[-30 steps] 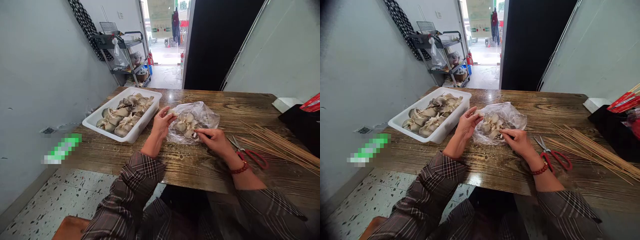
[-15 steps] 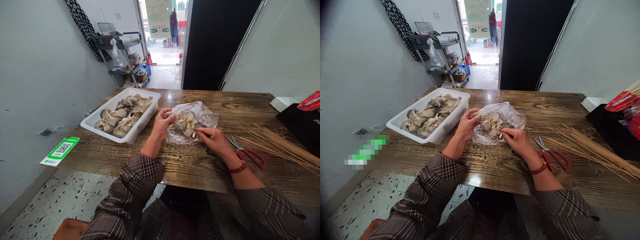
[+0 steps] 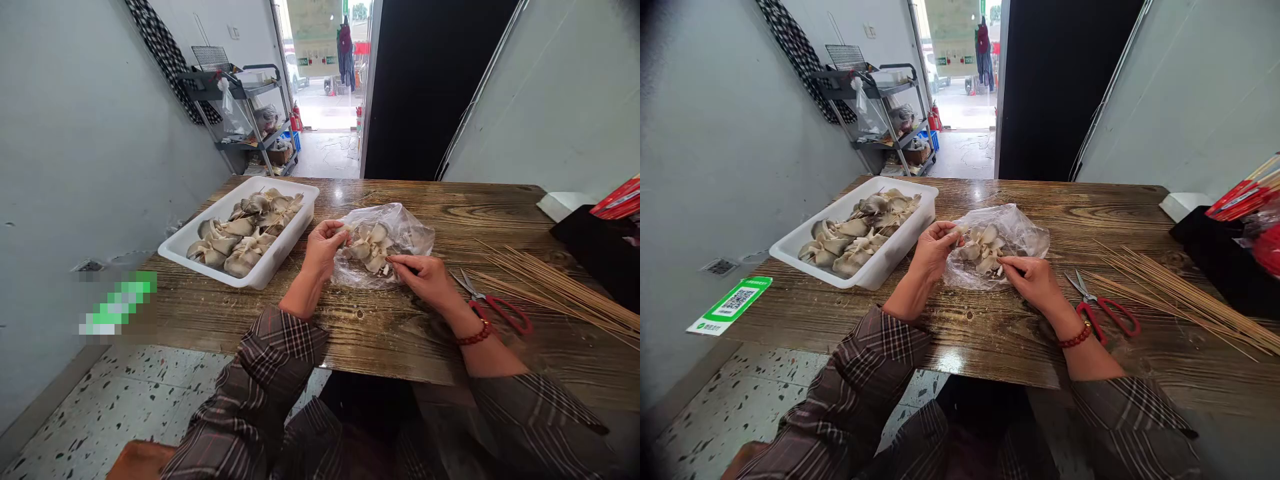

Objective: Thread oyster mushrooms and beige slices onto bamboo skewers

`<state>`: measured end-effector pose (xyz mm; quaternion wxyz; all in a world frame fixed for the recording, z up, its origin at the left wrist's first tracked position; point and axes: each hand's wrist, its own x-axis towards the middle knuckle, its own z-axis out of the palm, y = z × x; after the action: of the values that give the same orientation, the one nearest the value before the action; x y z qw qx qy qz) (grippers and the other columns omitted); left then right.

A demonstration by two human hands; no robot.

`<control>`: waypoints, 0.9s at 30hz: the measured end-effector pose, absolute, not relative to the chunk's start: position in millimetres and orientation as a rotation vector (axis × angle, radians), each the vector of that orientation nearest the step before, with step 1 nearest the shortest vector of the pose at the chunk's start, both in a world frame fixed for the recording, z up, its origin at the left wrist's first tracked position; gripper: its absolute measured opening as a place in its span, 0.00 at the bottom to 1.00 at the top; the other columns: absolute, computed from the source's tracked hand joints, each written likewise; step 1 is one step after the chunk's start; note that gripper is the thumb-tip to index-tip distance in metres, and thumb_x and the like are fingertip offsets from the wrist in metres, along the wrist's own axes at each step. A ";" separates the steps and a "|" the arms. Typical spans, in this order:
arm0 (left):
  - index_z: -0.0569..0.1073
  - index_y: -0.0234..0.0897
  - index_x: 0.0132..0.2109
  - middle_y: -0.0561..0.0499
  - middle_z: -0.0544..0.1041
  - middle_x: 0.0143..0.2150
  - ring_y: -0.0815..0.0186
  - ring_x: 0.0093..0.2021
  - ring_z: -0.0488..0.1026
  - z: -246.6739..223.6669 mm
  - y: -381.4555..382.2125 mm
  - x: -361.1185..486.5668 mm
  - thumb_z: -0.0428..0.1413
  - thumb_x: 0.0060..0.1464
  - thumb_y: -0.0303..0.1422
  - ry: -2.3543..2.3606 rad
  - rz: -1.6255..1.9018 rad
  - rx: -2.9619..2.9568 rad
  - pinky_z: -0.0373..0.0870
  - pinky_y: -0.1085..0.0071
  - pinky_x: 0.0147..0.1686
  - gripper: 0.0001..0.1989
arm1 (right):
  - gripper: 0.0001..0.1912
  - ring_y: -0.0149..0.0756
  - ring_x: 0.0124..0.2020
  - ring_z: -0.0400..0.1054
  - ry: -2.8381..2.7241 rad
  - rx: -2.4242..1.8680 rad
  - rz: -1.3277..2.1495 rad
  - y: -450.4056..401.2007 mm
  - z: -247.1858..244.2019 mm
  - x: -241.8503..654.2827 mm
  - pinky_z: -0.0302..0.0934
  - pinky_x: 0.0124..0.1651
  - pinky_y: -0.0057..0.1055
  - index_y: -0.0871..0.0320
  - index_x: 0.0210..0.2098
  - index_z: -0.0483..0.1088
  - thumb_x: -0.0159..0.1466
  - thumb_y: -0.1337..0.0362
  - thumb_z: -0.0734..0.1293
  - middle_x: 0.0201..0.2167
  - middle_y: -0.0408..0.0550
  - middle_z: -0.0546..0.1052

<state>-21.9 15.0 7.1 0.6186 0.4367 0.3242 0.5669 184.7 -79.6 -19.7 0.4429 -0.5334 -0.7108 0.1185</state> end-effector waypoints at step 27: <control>0.76 0.32 0.29 0.52 0.76 0.26 0.74 0.25 0.68 10.2 10.7 -23.1 0.67 0.36 0.29 0.766 1.106 1.052 0.62 0.76 0.27 0.10 | 0.13 0.39 0.33 0.78 -1.691 -1.343 0.372 -80.5 -21.1 175.9 0.70 0.35 0.32 0.55 0.41 0.80 0.64 0.61 0.64 0.33 0.46 0.83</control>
<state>-23.1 10.7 10.2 0.6570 0.4642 0.3383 0.4883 175.9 -80.5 -21.1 0.4575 -0.5452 -0.6861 0.1509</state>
